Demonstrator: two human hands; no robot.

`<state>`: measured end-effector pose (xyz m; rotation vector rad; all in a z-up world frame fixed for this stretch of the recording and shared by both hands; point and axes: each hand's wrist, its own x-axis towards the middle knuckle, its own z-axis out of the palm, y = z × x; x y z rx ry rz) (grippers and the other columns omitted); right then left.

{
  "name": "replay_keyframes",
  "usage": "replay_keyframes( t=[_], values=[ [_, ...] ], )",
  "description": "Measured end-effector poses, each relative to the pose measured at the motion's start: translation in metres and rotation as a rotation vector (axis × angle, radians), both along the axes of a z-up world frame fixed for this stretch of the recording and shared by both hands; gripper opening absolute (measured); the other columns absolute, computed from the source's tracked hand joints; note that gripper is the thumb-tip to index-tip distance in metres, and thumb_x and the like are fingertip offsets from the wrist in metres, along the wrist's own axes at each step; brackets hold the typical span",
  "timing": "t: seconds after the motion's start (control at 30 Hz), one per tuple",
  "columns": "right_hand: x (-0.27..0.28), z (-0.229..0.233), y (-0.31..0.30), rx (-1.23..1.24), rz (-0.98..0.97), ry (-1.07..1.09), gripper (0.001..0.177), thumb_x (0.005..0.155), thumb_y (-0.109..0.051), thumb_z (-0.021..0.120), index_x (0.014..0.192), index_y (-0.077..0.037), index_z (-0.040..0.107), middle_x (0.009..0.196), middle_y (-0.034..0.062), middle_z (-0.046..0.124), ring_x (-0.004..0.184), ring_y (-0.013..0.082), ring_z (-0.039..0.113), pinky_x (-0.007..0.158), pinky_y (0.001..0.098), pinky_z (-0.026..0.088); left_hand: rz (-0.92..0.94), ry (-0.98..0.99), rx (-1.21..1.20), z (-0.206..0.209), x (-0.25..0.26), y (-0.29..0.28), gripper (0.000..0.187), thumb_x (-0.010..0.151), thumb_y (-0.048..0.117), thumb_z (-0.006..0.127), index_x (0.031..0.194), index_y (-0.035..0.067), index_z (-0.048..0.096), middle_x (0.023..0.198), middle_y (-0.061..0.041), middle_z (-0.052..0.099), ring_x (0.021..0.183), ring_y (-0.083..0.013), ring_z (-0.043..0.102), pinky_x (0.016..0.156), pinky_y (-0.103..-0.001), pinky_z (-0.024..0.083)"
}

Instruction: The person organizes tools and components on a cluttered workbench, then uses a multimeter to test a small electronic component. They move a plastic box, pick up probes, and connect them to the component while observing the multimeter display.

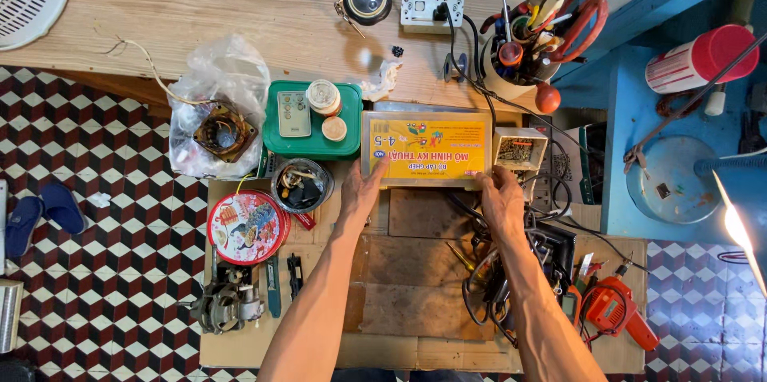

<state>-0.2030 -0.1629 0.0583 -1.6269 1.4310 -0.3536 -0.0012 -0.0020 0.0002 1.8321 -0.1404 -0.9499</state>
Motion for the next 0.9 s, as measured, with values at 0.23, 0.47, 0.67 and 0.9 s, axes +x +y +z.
replay_keyframes(
  t=[0.23, 0.47, 0.67, 0.9],
  values=[
    [0.001, -0.027, -0.008, 0.230, -0.095, -0.034, 0.047, 0.095, -0.030, 0.068, 0.120, 0.010, 0.066, 0.108, 0.0204, 0.071, 0.099, 0.0260, 0.061, 0.088, 0.0386, 0.048, 0.045, -0.112, 0.108, -0.007, -0.007, -0.015, 0.083, 0.079, 0.061, 0.074, 0.131, -0.001, 0.060, 0.134, -0.026, 0.059, 0.126, -0.0376, 0.056, 0.103, -0.046, 0.046],
    [0.006, -0.027, -0.013, 0.261, -0.147, 0.023, 0.050, 0.093, -0.033, 0.069, 0.124, 0.007, 0.066, 0.111, 0.0218, 0.071, 0.109, 0.0298, 0.064, 0.100, 0.0423, 0.046, 0.084, 0.156, 0.080, 0.018, -0.006, -0.014, 0.107, 0.075, 0.065, 0.072, 0.151, 0.002, 0.031, 0.135, -0.025, 0.058, 0.123, -0.0367, 0.060, 0.100, -0.047, 0.050],
    [-0.001, -0.034, -0.022, 0.268, -0.208, -0.105, 0.056, 0.090, -0.033, 0.072, 0.128, 0.007, 0.062, 0.114, 0.0175, 0.070, 0.109, 0.0244, 0.063, 0.099, 0.0375, 0.046, 0.150, 0.330, -0.061, 0.034, -0.003, -0.012, 0.103, 0.074, 0.055, 0.081, 0.148, 0.005, 0.029, 0.132, -0.018, 0.061, 0.119, -0.0256, 0.061, 0.099, -0.040, 0.047],
    [-0.008, 0.008, -0.008, 0.195, -0.137, -0.045, 0.058, 0.089, -0.038, 0.070, 0.123, 0.008, 0.065, 0.106, 0.0162, 0.070, 0.097, 0.0209, 0.062, 0.087, 0.0356, 0.048, 0.126, 0.401, -0.271, 0.071, -0.027, 0.009, 0.073, 0.078, 0.045, 0.078, 0.136, 0.005, 0.058, 0.125, -0.011, 0.071, 0.117, -0.0207, 0.063, 0.102, -0.038, 0.046]
  ],
)
